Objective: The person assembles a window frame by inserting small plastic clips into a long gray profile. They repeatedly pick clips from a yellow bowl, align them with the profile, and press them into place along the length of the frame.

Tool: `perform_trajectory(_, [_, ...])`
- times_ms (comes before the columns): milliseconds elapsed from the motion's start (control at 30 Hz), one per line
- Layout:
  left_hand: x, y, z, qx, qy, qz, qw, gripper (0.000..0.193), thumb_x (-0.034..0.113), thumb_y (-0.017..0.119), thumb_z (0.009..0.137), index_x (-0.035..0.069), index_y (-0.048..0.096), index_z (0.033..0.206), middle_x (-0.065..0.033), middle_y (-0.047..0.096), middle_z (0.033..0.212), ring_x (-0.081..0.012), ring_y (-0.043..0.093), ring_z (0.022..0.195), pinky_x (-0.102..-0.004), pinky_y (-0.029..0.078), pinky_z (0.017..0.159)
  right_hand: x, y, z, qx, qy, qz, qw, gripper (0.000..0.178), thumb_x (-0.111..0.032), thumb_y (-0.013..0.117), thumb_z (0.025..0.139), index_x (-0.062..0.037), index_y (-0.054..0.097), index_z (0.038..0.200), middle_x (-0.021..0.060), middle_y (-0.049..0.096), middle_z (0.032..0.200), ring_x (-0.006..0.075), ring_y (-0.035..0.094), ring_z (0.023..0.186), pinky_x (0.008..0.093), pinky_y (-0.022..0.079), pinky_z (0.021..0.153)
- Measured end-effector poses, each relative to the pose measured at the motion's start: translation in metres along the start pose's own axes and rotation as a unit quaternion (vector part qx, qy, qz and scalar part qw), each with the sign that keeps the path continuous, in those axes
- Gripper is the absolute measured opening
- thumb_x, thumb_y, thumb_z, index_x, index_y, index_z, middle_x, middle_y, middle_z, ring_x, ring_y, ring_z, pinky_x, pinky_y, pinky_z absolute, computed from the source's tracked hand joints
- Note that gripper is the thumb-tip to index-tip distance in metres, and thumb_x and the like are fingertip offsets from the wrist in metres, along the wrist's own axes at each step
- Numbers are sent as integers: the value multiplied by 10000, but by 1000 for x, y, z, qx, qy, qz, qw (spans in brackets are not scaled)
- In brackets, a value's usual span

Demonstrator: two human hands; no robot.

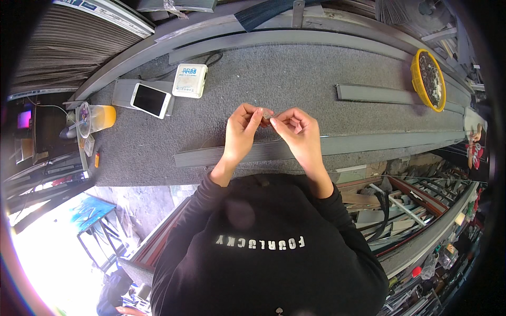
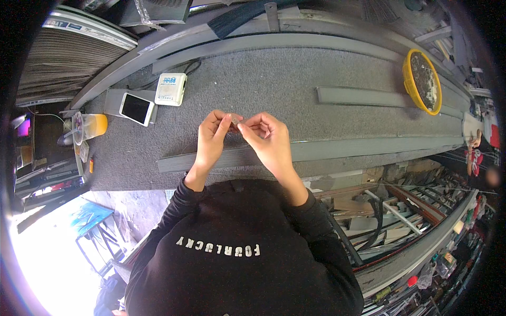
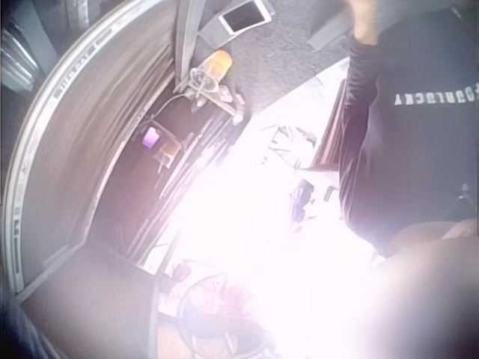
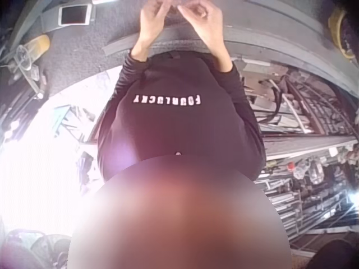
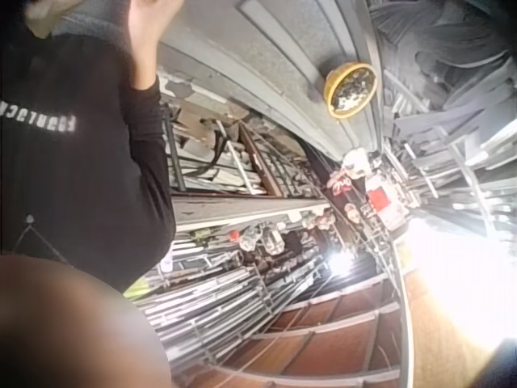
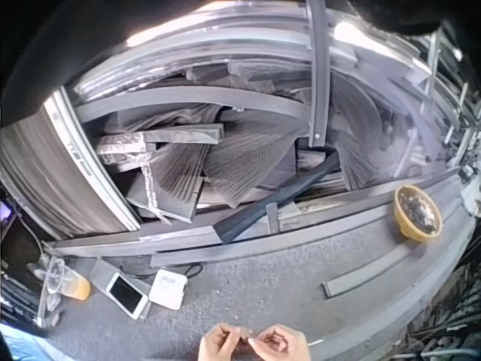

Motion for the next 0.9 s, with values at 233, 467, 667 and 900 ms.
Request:
perform_trajectory(233, [2,2,-3,14,8,-30,999,101,68,563,1007,-23,549,964,-127,695,1009,-98,621,823,-264,532,767,-4,7,1,-37,-20,10,999,112,60,705,834,14,606,811,77,631,952,107,621,855,254,523,780])
perform_trajectory(467, [14,0,-4,53,113,119,985,86,42,634,961,-34,596,964,-126,715,959,-134,671,857,-284,548,798,-1,8,0,-30,21,45,998,120,64,692,838,8,591,805,78,630,982,99,606,879,248,508,797])
perform_trajectory(667, [13,1,-6,59,103,88,989,98,46,646,954,-42,606,970,-129,723,953,-147,685,857,-290,556,804,2,9,1,-20,25,68,997,125,50,681,856,-4,581,802,71,625,976,92,596,885,247,487,789])
perform_trajectory(900, [14,2,-7,64,102,91,989,92,39,645,952,-43,605,965,-133,727,951,-151,689,860,-289,559,801,1,9,0,-19,17,71,997,130,45,676,863,-11,578,799,53,615,955,81,578,854,240,469,762])
Point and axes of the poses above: each hand's wrist, its own z-axis towards the middle knuckle, its own y-axis out of the palm, x = y × z, the point moved 5 cm from there along z, towards the middle knuckle
